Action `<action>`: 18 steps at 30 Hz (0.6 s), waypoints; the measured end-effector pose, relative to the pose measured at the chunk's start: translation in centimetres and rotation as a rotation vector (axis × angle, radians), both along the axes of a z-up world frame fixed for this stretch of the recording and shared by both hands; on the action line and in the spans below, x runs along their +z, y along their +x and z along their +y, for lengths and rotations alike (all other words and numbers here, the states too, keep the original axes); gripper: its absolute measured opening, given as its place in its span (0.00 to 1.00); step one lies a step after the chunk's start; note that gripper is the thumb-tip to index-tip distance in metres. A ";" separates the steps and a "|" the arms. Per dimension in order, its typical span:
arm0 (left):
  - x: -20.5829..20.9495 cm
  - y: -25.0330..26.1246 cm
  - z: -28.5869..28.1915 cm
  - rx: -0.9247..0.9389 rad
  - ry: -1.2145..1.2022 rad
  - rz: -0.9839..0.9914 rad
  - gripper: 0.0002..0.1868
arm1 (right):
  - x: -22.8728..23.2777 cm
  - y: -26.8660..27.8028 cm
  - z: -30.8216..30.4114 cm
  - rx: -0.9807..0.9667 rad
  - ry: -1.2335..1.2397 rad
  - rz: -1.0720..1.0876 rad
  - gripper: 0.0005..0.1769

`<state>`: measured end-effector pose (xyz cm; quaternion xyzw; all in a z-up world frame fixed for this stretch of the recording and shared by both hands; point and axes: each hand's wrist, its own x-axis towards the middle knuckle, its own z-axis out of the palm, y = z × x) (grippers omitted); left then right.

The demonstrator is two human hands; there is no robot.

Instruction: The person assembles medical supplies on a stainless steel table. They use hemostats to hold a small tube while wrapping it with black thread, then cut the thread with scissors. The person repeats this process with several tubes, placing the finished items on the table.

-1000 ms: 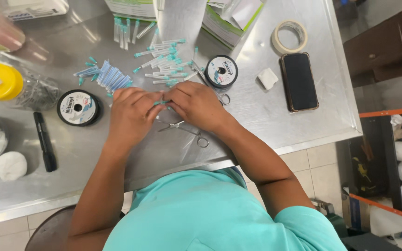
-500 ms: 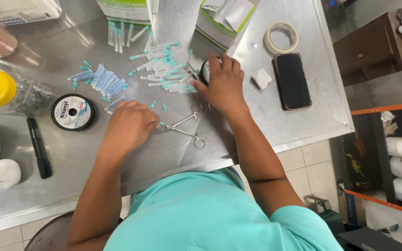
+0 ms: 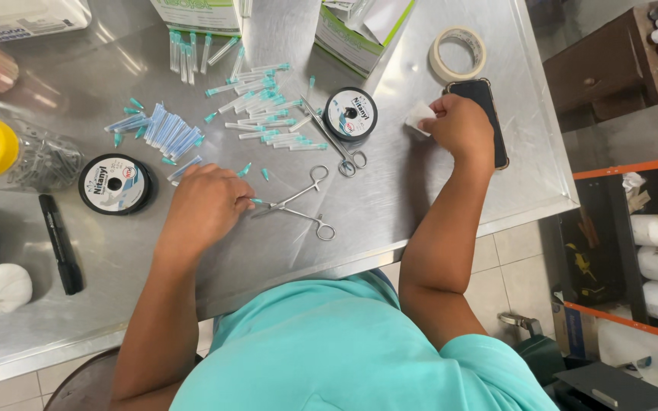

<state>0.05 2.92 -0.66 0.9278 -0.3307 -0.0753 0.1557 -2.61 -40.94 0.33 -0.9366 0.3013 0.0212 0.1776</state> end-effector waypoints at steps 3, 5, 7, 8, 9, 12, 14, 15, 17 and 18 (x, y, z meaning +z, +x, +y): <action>0.4 -0.1 -0.1 0.005 -0.012 -0.006 0.03 | 2.7 0.3 2.3 0.145 0.096 -0.302 0.12; -0.5 0.1 0.1 -0.012 0.017 0.015 0.03 | 4.3 0.0 3.9 0.235 0.196 -0.395 0.12; -0.8 0.3 0.3 -0.032 0.046 0.035 0.04 | 5.3 -0.1 5.0 0.322 0.295 -0.489 0.13; -0.8 0.4 0.3 -0.043 0.050 0.039 0.04 | 5.4 0.0 5.3 0.292 0.354 -0.472 0.13; -0.7 0.4 0.3 -0.055 0.052 0.043 0.03 | 5.5 0.0 5.5 0.261 0.412 -0.454 0.13; 0.9 0.0 0.0 0.004 0.024 0.047 0.04 | 3.1 0.6 4.4 0.263 0.483 -0.494 0.10; 1.2 -0.1 -0.1 0.002 0.022 0.059 0.04 | 3.5 0.6 5.0 0.278 0.506 -0.484 0.10; 1.4 -0.2 -0.1 -0.005 0.020 0.069 0.05 | 3.7 0.5 5.3 0.289 0.526 -0.477 0.09; 1.9 -0.1 -0.2 -0.005 0.014 0.082 0.04 | 3.2 0.7 5.1 0.293 0.515 -0.475 0.10; 2.2 -0.1 -0.3 -0.009 0.007 0.095 0.04 | 3.0 0.8 5.0 0.292 0.501 -0.474 0.10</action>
